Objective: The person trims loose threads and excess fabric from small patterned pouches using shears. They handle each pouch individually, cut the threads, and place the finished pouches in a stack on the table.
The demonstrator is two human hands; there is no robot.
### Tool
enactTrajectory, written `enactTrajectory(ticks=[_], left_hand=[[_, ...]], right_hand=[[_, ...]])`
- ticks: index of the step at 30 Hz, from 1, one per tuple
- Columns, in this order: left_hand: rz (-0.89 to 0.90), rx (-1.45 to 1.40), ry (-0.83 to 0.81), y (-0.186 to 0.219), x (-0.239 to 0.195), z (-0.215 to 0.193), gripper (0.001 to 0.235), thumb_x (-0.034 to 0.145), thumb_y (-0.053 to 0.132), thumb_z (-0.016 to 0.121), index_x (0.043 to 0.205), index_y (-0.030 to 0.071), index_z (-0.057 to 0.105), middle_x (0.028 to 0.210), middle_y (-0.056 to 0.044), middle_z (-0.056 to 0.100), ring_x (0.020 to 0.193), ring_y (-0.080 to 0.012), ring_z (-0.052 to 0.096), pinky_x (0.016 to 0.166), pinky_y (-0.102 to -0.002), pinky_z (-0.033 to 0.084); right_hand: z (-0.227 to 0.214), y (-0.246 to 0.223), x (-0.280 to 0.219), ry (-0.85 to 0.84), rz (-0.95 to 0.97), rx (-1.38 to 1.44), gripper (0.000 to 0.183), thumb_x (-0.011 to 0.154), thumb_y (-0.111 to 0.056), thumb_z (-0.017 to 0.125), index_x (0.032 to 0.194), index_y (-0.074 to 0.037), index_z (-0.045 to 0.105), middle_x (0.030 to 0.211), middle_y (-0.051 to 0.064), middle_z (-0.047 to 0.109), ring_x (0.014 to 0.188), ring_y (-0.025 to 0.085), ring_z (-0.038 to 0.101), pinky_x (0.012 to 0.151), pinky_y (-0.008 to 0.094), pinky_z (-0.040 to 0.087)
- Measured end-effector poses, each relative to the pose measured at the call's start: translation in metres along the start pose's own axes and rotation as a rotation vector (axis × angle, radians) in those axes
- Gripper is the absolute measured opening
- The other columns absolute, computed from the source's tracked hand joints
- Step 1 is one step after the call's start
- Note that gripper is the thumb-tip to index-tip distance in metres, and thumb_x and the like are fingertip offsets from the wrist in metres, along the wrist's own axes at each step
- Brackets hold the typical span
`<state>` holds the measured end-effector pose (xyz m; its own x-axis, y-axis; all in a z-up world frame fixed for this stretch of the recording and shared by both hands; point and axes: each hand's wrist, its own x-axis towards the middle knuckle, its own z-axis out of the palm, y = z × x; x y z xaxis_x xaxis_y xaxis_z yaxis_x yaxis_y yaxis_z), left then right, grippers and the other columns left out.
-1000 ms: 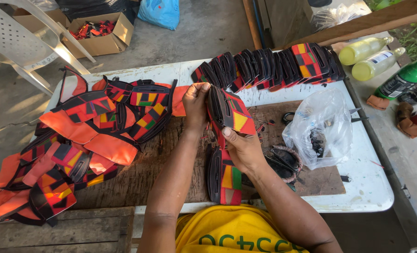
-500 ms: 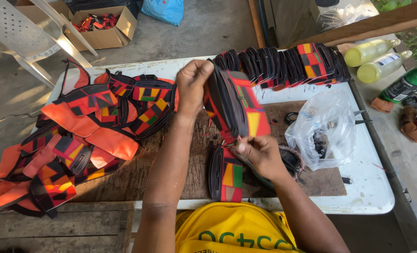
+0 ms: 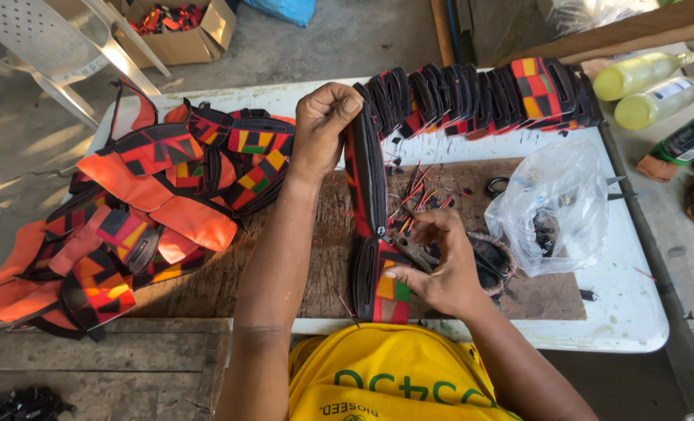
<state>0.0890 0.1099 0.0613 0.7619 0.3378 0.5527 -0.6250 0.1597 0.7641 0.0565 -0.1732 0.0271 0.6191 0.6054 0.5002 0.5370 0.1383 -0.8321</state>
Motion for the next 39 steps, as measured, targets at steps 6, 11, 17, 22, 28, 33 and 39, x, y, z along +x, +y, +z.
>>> enactTrajectory(ticks=[6, 11, 17, 22, 28, 33, 39], left_hand=[[-0.023, -0.039, 0.009, -0.013, -0.01, -0.004, 0.012, 0.099, 0.014, 0.076, 0.099, 0.003, 0.071, 0.091, 0.002, 0.069, 0.084, -0.0053, 0.06, 0.082, -0.022, 0.05], [-0.071, -0.074, 0.059, -0.025, -0.014, -0.011, 0.011, 0.096, 0.014, 0.077, 0.098, 0.005, 0.072, 0.089, 0.002, 0.07, 0.082, -0.0052, 0.061, 0.081, -0.022, 0.051], [-0.105, -0.057, 0.016, -0.034, -0.019, -0.013, 0.01, 0.098, 0.015, 0.076, 0.097, 0.007, 0.072, 0.086, 0.002, 0.069, 0.08, -0.0055, 0.061, 0.079, -0.023, 0.053], [-0.122, -0.087, -0.013, -0.036, -0.018, -0.011, 0.012, 0.098, 0.017, 0.076, 0.097, 0.006, 0.071, 0.087, 0.003, 0.068, 0.079, -0.0045, 0.059, 0.077, -0.022, 0.051], [-0.113, -0.067, -0.015, -0.036, -0.017, -0.014, 0.013, 0.099, 0.017, 0.076, 0.097, 0.006, 0.071, 0.087, 0.002, 0.068, 0.08, -0.0044, 0.059, 0.078, -0.022, 0.051], [-0.107, -0.059, -0.041, -0.038, -0.017, -0.015, 0.014, 0.097, 0.018, 0.077, 0.098, 0.005, 0.072, 0.087, 0.002, 0.069, 0.08, -0.0046, 0.06, 0.077, -0.022, 0.051], [-0.09, -0.028, -0.053, -0.039, -0.016, -0.018, 0.015, 0.097, 0.018, 0.078, 0.098, 0.005, 0.072, 0.09, 0.001, 0.071, 0.083, -0.0057, 0.061, 0.08, -0.023, 0.052]], right_hand=[[0.0, -0.024, 0.015, -0.107, -0.289, -0.292, 0.05, 0.075, -0.011, 0.089, 0.119, -0.008, 0.066, 0.113, 0.015, 0.061, 0.103, 0.029, 0.067, 0.085, 0.035, 0.057], [0.0, -0.025, 0.024, -0.114, -0.233, -0.24, 0.024, 0.087, 0.001, 0.077, 0.109, -0.008, 0.071, 0.105, 0.009, 0.074, 0.097, 0.024, 0.076, 0.081, 0.032, 0.061], [-0.001, -0.022, 0.023, -0.117, -0.194, -0.22, 0.021, 0.089, 0.001, 0.075, 0.107, -0.008, 0.068, 0.106, 0.01, 0.075, 0.096, 0.024, 0.076, 0.081, 0.032, 0.06], [-0.003, -0.021, 0.024, -0.124, -0.212, -0.228, 0.022, 0.089, 0.001, 0.076, 0.107, -0.008, 0.066, 0.107, 0.009, 0.075, 0.098, 0.025, 0.076, 0.084, 0.032, 0.059], [-0.004, -0.015, 0.022, -0.12, -0.193, -0.213, 0.02, 0.09, 0.001, 0.076, 0.106, -0.008, 0.067, 0.106, 0.009, 0.075, 0.097, 0.023, 0.076, 0.084, 0.031, 0.06], [-0.003, -0.012, 0.019, -0.121, -0.19, -0.226, 0.02, 0.091, 0.0, 0.075, 0.106, -0.008, 0.066, 0.106, 0.009, 0.076, 0.098, 0.023, 0.077, 0.083, 0.031, 0.06], [-0.002, -0.009, 0.018, -0.123, -0.181, -0.197, 0.019, 0.091, 0.0, 0.075, 0.106, -0.008, 0.066, 0.107, 0.008, 0.076, 0.1, 0.022, 0.077, 0.084, 0.031, 0.061]])
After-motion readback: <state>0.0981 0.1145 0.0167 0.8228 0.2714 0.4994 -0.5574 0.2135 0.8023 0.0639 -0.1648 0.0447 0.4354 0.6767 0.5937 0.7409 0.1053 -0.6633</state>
